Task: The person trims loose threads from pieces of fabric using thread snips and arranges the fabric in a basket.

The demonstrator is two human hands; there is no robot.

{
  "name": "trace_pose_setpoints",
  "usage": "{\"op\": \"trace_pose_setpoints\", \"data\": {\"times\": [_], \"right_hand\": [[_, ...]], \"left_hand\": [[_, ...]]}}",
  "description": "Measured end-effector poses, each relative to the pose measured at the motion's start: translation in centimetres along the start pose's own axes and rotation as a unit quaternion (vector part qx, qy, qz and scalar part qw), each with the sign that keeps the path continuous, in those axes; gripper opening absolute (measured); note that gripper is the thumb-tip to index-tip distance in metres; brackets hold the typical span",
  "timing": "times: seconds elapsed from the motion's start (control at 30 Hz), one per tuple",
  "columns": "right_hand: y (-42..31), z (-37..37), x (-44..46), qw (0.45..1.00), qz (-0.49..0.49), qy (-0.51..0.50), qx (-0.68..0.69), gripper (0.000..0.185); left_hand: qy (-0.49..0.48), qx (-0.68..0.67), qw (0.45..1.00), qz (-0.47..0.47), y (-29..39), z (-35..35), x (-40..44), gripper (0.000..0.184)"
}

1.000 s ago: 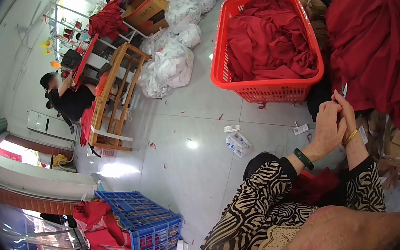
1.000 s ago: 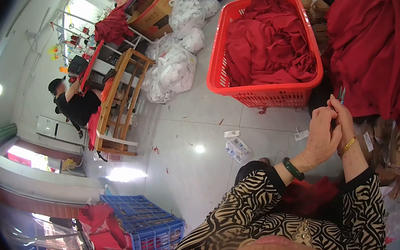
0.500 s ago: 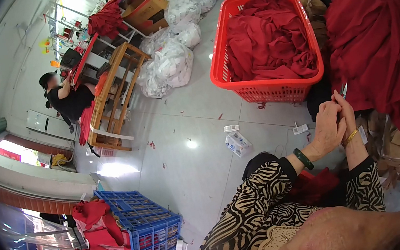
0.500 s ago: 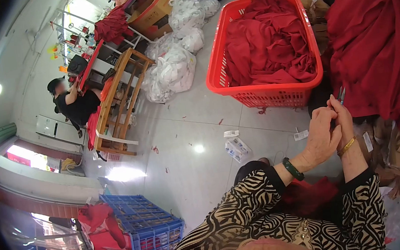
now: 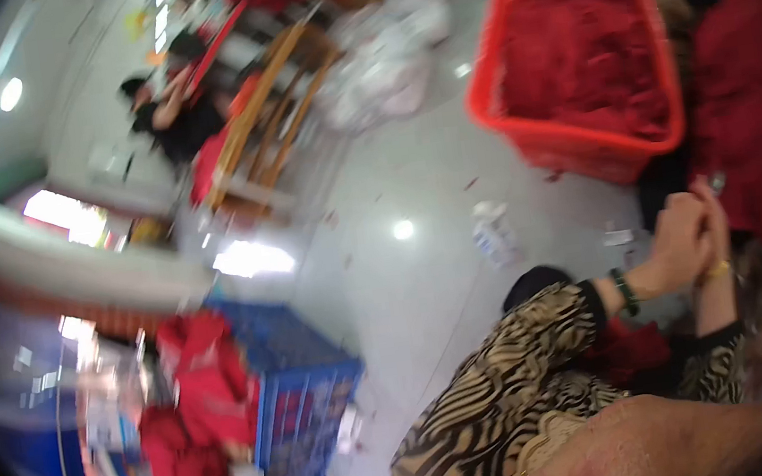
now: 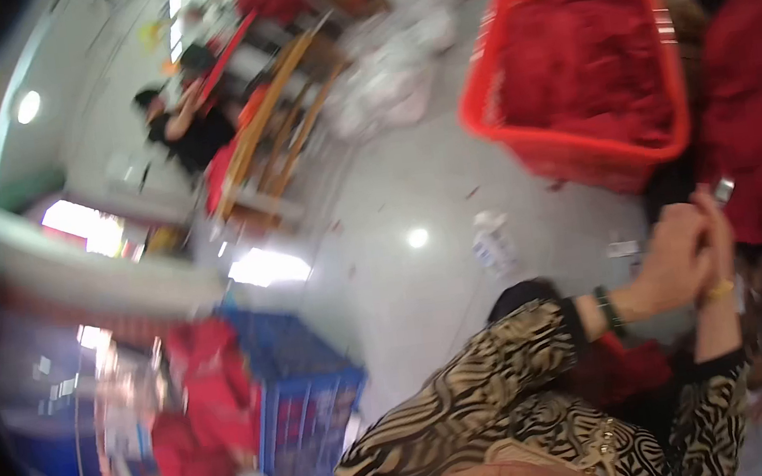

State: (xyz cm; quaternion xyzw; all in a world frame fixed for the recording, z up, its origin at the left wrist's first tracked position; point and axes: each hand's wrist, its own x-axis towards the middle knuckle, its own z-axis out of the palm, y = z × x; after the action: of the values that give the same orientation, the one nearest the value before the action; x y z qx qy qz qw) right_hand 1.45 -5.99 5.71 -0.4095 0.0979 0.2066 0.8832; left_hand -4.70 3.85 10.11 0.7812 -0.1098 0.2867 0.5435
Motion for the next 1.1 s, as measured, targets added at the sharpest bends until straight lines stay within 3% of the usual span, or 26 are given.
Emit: {"op": "trace_pose_setpoints", "data": {"times": [0.1,0.2,0.27,0.4,0.5,0.53,0.57,0.63,0.67,0.73,0.77,0.83,0.93,1.0,1.07,1.1], "right_hand": [[0.2,1.7,-0.3,0.989,0.029,0.014,0.142,0.016],[-0.6,-0.2,0.4,0.997,0.043,0.030,0.051,0.018],[-0.8,-1.2,0.7,0.998,0.048,-0.007,-0.031,0.018],[5.2,-1.8,3.6,0.972,-0.008,-0.205,0.112,0.027],[0.1,1.0,0.1,0.992,-0.016,-0.076,-0.095,0.028],[-1.5,2.1,-0.7,0.992,-0.020,-0.012,-0.127,0.025],[-3.1,3.1,-1.7,0.986,-0.020,0.053,-0.157,0.023],[-5.1,1.9,-2.5,0.970,-0.100,0.096,-0.200,0.027],[-6.4,0.7,-3.1,0.952,-0.132,0.128,-0.246,0.029],[-6.6,-0.5,-2.8,0.900,-0.244,0.206,-0.298,0.030],[-7.5,-1.3,-3.2,0.868,-0.293,0.235,-0.324,0.030],[-8.6,-2.9,-3.8,0.861,-0.299,0.273,-0.309,0.030],[-9.2,-3.2,-3.9,0.865,-0.282,0.288,-0.300,0.027],[-8.5,-1.6,-4.3,0.920,-0.217,0.161,-0.285,0.025],[-7.1,0.8,-4.7,0.941,-0.192,0.131,-0.245,0.021],[-6.8,2.1,-5.0,0.953,-0.158,0.136,-0.220,0.020]], "left_hand": [[0.004,-0.037,0.999,0.017,-0.3,-0.2,-0.1,0.027],[0.007,-0.026,0.999,-0.019,-1.3,0.7,-0.6,0.024],[0.012,0.020,0.999,-0.035,-1.7,1.5,-0.9,0.029],[-0.012,-0.002,0.998,-0.059,-2.3,0.5,-0.5,0.019],[-0.040,-0.013,0.997,-0.068,-2.8,-1.3,1.7,0.019],[-0.098,-0.068,0.975,-0.187,-2.8,-2.1,3.4,0.015],[-0.183,-0.188,0.893,-0.367,-1.8,-3.4,5.5,0.016],[-0.068,-0.022,0.979,-0.190,-7.0,-1.2,5.8,0.017],[-0.045,-0.234,0.891,-0.387,-8.3,-0.6,6.2,0.020],[0.006,-0.354,0.765,-0.538,-14.0,-0.5,6.1,0.027],[0.028,-0.321,0.752,-0.575,-15.2,0.2,5.7,0.027],[0.028,-0.354,0.741,-0.570,-17.2,0.1,5.2,0.023],[0.040,-0.295,0.768,-0.567,-14.9,0.0,6.3,0.018],[-0.001,-0.215,0.851,-0.479,-13.2,0.8,6.3,0.017],[-0.087,-0.155,0.927,-0.330,-11.7,3.3,5.2,0.017],[-0.150,-0.110,0.939,-0.290,-10.3,4.5,4.5,0.029]]}}
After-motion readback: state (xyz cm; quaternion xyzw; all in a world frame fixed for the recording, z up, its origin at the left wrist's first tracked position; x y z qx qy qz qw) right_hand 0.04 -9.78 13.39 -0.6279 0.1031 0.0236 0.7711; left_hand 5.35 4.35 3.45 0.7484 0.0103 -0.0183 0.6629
